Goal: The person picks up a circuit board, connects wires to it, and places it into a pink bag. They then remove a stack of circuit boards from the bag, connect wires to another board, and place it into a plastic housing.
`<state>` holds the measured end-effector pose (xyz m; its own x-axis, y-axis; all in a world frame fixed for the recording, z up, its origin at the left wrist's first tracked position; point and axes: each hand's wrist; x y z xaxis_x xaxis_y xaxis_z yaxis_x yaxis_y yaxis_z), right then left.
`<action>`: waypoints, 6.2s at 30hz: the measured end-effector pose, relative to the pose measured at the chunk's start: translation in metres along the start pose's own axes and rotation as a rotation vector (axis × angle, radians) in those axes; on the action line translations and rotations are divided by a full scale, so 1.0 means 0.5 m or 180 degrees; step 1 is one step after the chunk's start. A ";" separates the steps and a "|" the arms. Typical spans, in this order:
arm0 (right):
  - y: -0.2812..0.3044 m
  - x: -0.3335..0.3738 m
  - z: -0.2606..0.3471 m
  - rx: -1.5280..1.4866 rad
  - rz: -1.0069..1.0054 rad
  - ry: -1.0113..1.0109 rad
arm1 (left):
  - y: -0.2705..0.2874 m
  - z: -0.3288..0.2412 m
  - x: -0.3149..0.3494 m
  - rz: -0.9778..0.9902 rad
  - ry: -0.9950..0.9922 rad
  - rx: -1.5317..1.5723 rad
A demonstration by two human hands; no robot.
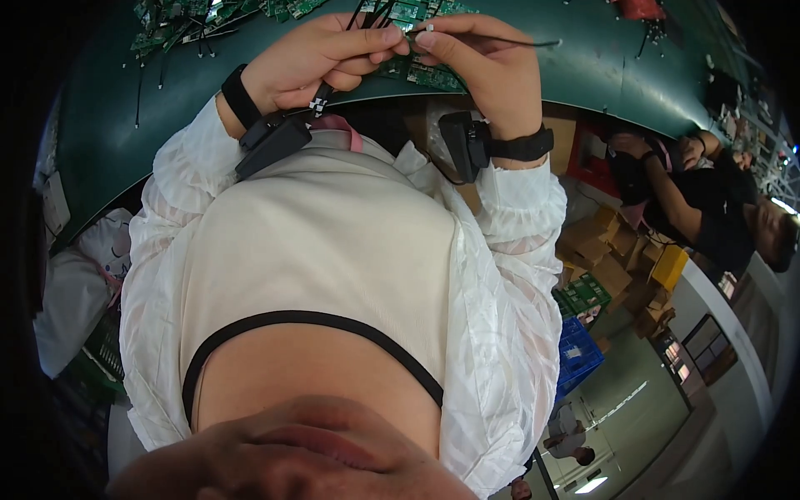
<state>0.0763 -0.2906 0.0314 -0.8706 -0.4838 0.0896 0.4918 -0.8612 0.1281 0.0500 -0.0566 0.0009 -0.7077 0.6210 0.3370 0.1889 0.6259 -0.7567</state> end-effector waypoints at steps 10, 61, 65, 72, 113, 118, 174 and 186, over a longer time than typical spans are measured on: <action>0.010 0.032 -0.018 0.1597 -0.0949 -0.0204 | -0.002 -0.004 -0.008 -0.0306 -0.0355 0.1177; 0.046 0.029 -0.046 -0.1225 -0.0519 -0.0198 | -0.036 -0.030 0.018 -0.1138 -0.1431 -0.1880; 0.053 0.049 -0.019 0.0328 -0.0696 -0.0062 | -0.040 -0.049 0.023 -0.1206 -0.1603 -0.2227; 0.035 0.036 -0.008 0.3802 -0.0700 0.1409 | -0.077 -0.062 0.039 -0.1151 -0.1363 -0.2029; 0.030 -0.063 -0.004 0.3814 0.0598 0.0827 | -0.001 0.025 -0.026 -0.0459 -0.0462 0.1400; 0.026 -0.065 0.018 0.3708 0.0723 0.1236 | -0.003 0.026 -0.024 -0.0547 -0.0486 0.1372; 0.016 -0.101 0.068 0.3718 0.0229 0.0097 | 0.002 0.012 -0.028 -0.0604 -0.0823 0.1423; 0.025 -0.065 0.067 0.4371 -0.0606 0.0289 | 0.022 0.021 -0.023 -0.0129 -0.0858 0.1566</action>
<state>0.1113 -0.2804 0.0633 -0.8971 -0.4314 -0.0958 -0.0584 -0.0991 0.9934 0.0530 -0.0616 -0.0173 -0.8689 0.4180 0.2651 -0.1362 0.3129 -0.9400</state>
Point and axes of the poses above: each hand's wrist, its own x-axis away from the middle knuckle, its own y-axis out of the back of the hand, z = x × y, and after that the axes turned 12 degrees about x, right-handed
